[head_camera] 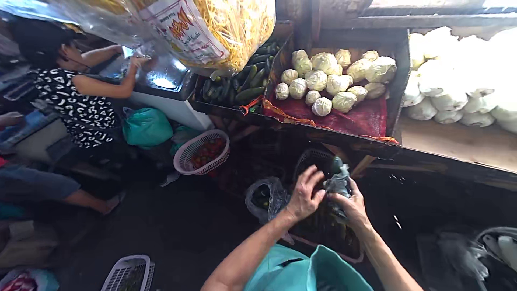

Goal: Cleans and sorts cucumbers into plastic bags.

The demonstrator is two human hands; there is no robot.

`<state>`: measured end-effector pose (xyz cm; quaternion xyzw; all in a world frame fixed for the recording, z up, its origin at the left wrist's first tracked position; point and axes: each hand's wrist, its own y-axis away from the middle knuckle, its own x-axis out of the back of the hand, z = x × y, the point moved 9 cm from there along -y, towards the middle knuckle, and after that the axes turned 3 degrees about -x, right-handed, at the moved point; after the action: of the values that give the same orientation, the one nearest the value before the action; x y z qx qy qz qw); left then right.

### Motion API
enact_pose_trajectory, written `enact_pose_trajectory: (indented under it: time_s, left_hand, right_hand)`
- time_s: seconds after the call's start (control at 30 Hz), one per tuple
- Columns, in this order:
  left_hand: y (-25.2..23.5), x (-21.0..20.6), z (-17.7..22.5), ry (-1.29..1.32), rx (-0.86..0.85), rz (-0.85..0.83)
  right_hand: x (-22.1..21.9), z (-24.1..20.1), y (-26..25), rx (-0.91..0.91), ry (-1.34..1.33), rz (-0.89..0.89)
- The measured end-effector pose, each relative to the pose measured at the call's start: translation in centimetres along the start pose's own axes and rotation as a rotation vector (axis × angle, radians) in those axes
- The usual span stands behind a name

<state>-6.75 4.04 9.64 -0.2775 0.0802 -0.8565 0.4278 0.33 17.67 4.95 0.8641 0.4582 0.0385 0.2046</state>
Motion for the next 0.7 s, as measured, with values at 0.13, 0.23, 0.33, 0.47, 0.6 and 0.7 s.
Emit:
enact_pose_trajectory:
  time_s: [0.13, 0.23, 0.33, 0.47, 0.6, 0.7]
  left_hand:
    - [-3.9, 3.2, -0.9, -0.23, -0.311, -0.446]
    - [-3.7, 4.2, -1.4, -0.47, -0.392, -0.794]
    - [-4.1, 8.6, -2.1, -0.501, -0.441, -0.649]
    - [-5.0, 16.5, -5.9, -0.227, -0.45, -0.318]
    - [-5.1, 21.4, -10.9, 0.28, 0.038, -0.299]
    - [-5.0, 23.6, -13.6, 0.734, 0.305, -0.119]
  right_hand:
    - [-4.4, -1.2, 0.6, 0.258, 0.373, -0.337]
    - [-7.4, -2.3, -0.4, 0.173, 0.489, -0.399]
    - [-11.6, -4.8, -2.0, 0.262, 0.559, -0.322]
    - [-17.8, -8.6, -2.9, 0.461, 0.56, -0.088]
    - [-21.3, -8.8, -5.0, 0.363, 0.023, 0.25]
    - [-23.5, -6.0, -5.7, 0.218, -0.412, 0.319]
